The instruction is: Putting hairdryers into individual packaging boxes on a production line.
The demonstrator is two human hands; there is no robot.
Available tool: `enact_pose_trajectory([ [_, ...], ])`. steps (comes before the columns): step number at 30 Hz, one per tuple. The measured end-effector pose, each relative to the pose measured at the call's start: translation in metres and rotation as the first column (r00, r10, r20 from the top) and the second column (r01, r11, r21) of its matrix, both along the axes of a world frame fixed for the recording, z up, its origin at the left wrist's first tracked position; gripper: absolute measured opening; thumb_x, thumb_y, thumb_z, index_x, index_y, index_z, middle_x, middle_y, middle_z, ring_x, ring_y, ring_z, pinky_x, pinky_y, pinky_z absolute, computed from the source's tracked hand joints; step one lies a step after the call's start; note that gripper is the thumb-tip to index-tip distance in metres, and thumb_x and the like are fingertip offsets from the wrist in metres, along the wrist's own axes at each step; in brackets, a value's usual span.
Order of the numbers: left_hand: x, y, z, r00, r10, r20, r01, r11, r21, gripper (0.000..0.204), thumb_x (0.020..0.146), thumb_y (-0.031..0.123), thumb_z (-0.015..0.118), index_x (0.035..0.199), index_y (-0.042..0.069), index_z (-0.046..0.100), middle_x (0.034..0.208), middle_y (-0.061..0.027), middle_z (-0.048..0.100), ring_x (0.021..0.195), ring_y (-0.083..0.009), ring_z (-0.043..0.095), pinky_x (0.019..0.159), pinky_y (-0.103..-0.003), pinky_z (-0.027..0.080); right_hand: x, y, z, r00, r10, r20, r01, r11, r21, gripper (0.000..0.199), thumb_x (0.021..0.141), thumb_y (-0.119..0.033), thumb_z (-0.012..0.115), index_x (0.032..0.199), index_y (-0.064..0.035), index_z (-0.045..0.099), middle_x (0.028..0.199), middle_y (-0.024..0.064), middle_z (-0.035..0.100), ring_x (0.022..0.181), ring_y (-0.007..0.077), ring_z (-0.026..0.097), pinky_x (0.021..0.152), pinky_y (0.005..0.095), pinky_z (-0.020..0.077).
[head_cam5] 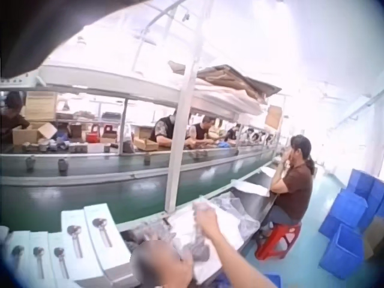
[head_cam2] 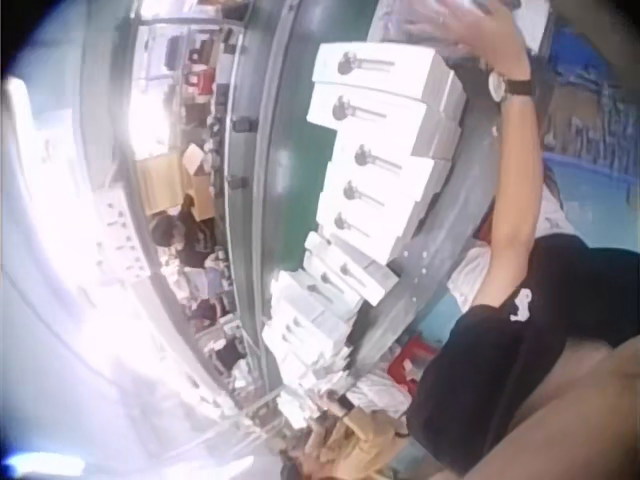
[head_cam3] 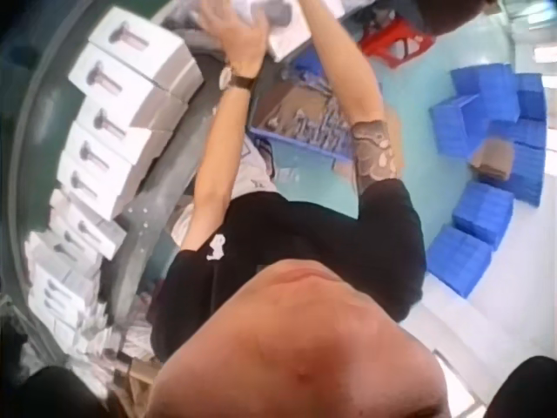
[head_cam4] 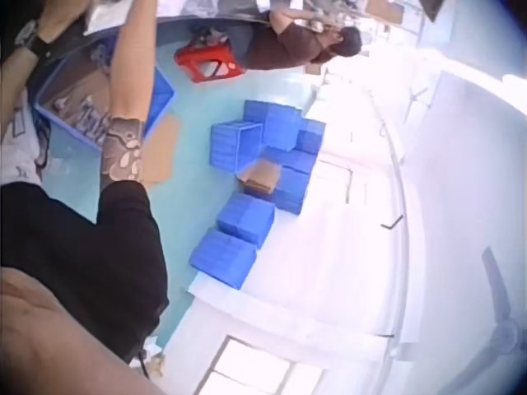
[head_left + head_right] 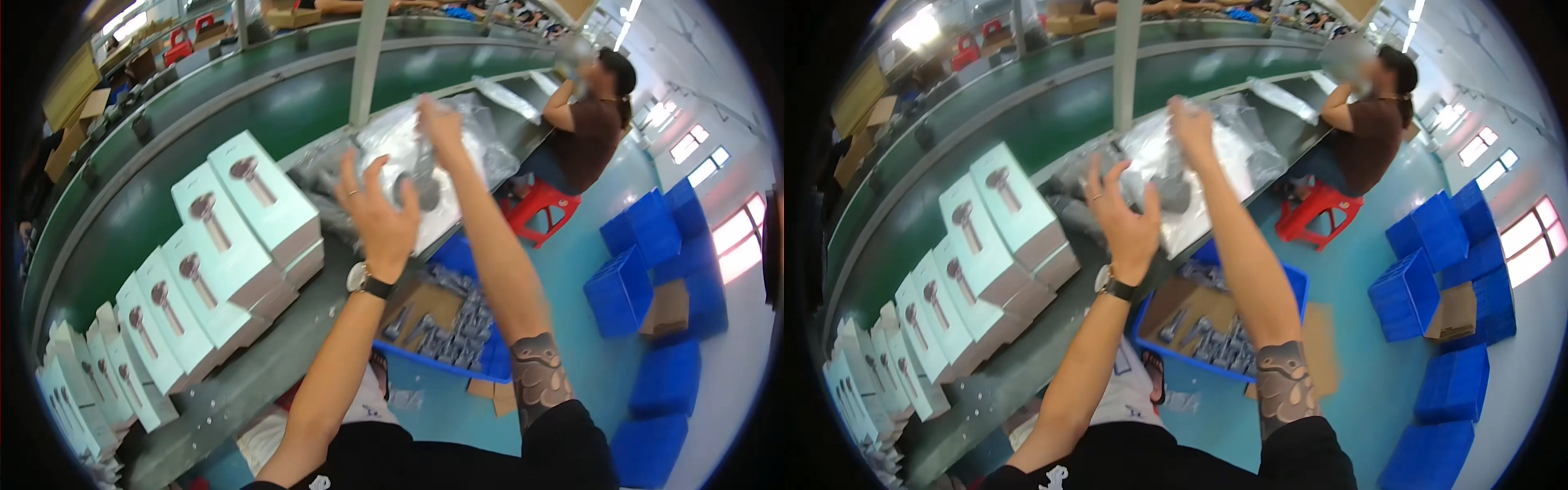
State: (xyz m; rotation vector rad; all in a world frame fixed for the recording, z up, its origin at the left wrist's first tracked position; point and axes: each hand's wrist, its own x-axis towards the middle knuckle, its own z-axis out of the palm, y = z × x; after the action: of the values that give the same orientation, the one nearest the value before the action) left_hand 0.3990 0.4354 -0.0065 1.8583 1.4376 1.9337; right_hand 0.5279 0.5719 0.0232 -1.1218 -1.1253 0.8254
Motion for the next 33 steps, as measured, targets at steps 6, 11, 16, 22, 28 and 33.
enact_pose_trajectory([
  [6,-0.004,-0.053,0.029,0.87,-0.355,0.342,0.404,0.911,-0.08,0.069,0.076,0.015,0.074,0.132,0.003,0.036,0.131,-0.0225,0.042,0.124,-0.0331,0.042,0.102,-0.041,0.035,0.006,-0.086,0.06,0.856,0.189,-0.48,-0.168,0.982,0.088,0.025,0.094,-0.034,0.056,0.087,-0.0107,0.05,0.071,-0.0014,0.044,0.061,0.0094,0.042,0.049,0.0238,0.0367],
  [11,-0.031,-0.114,0.05,0.226,-0.624,0.748,0.872,0.471,0.13,0.076,0.083,0.011,0.072,0.139,0.006,0.022,0.124,-0.0098,0.046,0.103,-0.016,0.053,0.082,-0.028,0.048,-0.029,-0.174,0.076,0.814,0.205,-0.544,-0.059,0.96,0.273,0.028,0.096,-0.033,0.052,0.103,-0.0067,0.048,0.086,0.0036,0.048,0.071,0.0116,0.045,0.057,0.0242,0.0409],
  [16,-0.081,-0.161,0.066,-0.064,-0.568,0.821,0.909,0.306,0.283,0.078,0.09,0.015,0.063,0.146,0.01,0.008,0.125,-0.0106,0.047,0.098,-0.0143,0.056,0.066,-0.028,0.048,-0.081,-0.244,0.077,0.746,0.345,-0.57,-0.194,0.931,0.309,0.046,0.095,-0.03,0.054,0.128,-0.0022,0.038,0.097,0.0093,0.058,0.084,0.0187,0.056,0.072,0.0317,0.0483],
  [22,-0.133,-0.212,0.064,0.188,-0.448,0.874,0.706,0.68,0.196,0.043,0.095,0.009,0.054,0.136,-0.001,0.044,0.126,-0.0105,0.054,0.088,-0.0107,0.06,0.065,-0.023,0.049,-0.135,-0.306,0.061,0.848,0.493,-0.195,-0.436,0.858,0.272,0.083,0.086,-0.043,0.063,0.145,-0.0016,0.02,0.131,0.0197,0.046,0.122,0.0295,0.047,0.101,0.0419,0.0399],
  [28,-0.171,-0.27,0.057,0.343,-0.245,0.907,0.419,0.904,0.086,0.016,0.09,0.001,0.059,0.105,-0.004,0.064,0.092,-0.0065,0.068,0.077,-0.0065,0.06,0.064,-0.019,0.048,-0.217,-0.39,0.05,0.96,0.259,0.103,-0.277,0.933,0.23,0.094,0.066,-0.051,0.082,0.127,0.0021,0.034,0.11,0.0139,0.055,0.104,0.0214,0.054,0.091,0.0333,0.0423],
  [33,-0.245,-0.33,0.062,0.856,-0.11,0.506,0.189,0.976,-0.107,0.069,0.071,0.002,0.076,0.13,0.0,0.04,0.134,-0.019,0.045,0.115,-0.022,0.051,0.089,-0.031,0.044,-0.208,-0.406,0.059,0.785,0.44,0.435,-0.502,0.864,0.032,0.074,0.072,-0.014,0.077,0.132,0.0029,0.035,0.12,0.0155,0.049,0.109,0.0226,0.05,0.093,0.0342,0.0413],
])
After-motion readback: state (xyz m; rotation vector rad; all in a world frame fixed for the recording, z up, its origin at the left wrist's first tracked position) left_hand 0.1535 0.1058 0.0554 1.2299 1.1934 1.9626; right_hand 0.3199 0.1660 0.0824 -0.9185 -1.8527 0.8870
